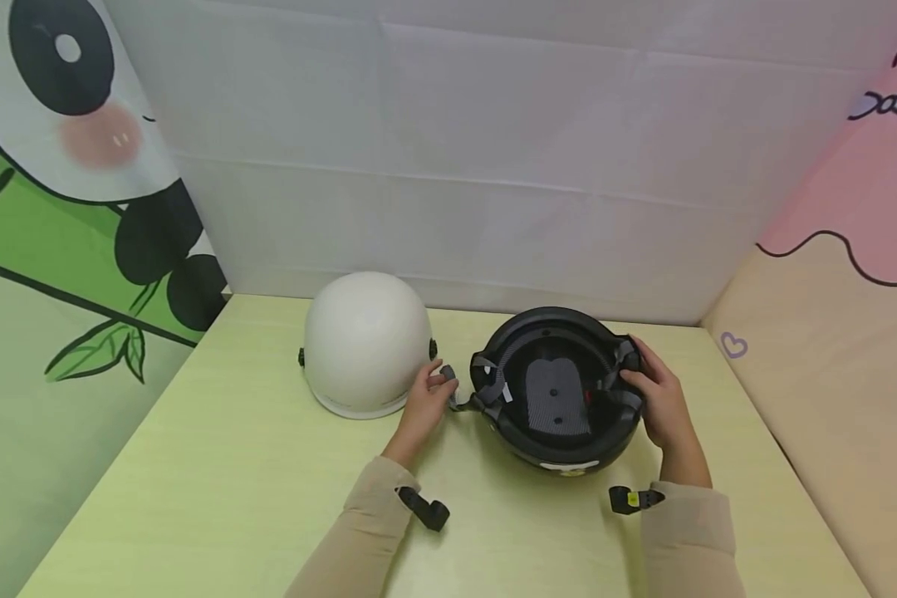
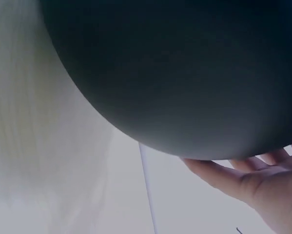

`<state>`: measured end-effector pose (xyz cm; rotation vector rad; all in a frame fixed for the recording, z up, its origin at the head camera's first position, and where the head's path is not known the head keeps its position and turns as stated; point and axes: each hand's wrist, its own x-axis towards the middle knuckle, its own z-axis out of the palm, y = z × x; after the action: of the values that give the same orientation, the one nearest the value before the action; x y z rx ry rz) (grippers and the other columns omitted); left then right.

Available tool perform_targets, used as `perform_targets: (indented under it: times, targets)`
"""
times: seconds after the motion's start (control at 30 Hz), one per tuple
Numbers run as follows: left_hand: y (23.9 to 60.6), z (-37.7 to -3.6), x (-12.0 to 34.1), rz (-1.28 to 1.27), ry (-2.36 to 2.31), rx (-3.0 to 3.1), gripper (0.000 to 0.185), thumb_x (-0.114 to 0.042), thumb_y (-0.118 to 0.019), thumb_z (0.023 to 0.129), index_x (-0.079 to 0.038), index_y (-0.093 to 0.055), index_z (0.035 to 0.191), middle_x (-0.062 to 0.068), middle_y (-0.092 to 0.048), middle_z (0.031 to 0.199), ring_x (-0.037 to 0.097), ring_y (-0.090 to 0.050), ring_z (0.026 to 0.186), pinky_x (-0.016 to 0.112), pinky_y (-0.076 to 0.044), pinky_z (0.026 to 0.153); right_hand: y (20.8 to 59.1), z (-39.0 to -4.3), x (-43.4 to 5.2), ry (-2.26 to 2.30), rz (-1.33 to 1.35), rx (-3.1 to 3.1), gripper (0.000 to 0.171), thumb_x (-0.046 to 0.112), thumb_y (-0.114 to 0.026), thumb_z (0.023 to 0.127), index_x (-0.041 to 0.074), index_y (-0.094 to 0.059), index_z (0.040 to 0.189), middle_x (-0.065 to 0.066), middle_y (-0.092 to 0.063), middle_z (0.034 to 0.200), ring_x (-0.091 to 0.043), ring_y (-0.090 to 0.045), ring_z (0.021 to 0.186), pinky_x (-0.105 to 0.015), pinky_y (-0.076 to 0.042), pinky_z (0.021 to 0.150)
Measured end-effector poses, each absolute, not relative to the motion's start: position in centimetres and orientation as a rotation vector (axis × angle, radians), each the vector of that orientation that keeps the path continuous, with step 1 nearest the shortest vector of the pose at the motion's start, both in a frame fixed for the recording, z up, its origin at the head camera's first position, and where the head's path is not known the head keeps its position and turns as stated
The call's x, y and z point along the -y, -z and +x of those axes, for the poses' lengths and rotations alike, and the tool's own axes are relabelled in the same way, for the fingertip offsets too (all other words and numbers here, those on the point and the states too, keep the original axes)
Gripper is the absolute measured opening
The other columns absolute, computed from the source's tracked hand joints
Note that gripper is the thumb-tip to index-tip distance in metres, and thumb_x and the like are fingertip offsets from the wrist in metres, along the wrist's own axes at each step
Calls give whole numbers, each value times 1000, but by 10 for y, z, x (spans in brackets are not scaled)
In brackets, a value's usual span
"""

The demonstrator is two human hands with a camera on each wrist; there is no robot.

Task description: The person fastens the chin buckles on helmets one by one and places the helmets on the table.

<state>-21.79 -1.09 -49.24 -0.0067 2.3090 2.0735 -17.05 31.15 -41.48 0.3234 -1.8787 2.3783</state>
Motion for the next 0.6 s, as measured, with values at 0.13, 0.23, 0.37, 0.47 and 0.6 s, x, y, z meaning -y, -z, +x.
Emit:
perform_targets:
  times: [0.13, 0.23, 0.37, 0.47, 0.6]
  targets:
    - [491, -216, 12, 2, -2097, -2292, 56, -24, -57, 88, -11, -35, 137, 11, -47, 117, 25, -50, 105, 40, -41, 83, 418, -168, -312, -2396, 297, 1875, 52, -4, -42, 92, 11, -32, 141, -1, -43, 126, -11, -54, 94, -25, -48, 71]
    - [490, -213, 13, 0, -2103, -2280, 56, -24, -58, 88, -13, -35, 138, 10, -47, 117, 24, -50, 105, 40, -42, 82, 419, -165, -313, -2406, 281, 1870, 52, -3, -42, 93, 12, -32, 141, -1, -42, 126, -11, -54, 93, -25, -49, 70]
    - [490, -210, 13, 1, -2124, -2289, 56, -22, -59, 87, -13, -36, 137, 9, -47, 114, 23, -51, 104, 39, -43, 80, 421, -163, -314, -2426, 291, 1852, 52, -2, -42, 93, 12, -31, 142, -1, -42, 127, -11, -55, 92, -25, -49, 69]
    - [491, -209, 12, 9, -2132, -2322, 57, -20, -61, 85, -13, -37, 136, 8, -47, 113, 23, -52, 102, 38, -44, 78, 422, -162, -315, -2440, 310, 1842, 52, -3, -42, 93, 11, -30, 142, 0, -42, 127, -12, -56, 92, -26, -50, 68]
    - [491, -206, 11, 27, -2158, -2347, 54, -16, -62, 84, -12, -41, 134, 7, -49, 111, 22, -52, 99, 36, -45, 76, 422, -162, -318, -2442, 313, 1855, 53, -3, -42, 93, 11, -28, 142, 1, -42, 128, -11, -56, 93, -25, -49, 69]
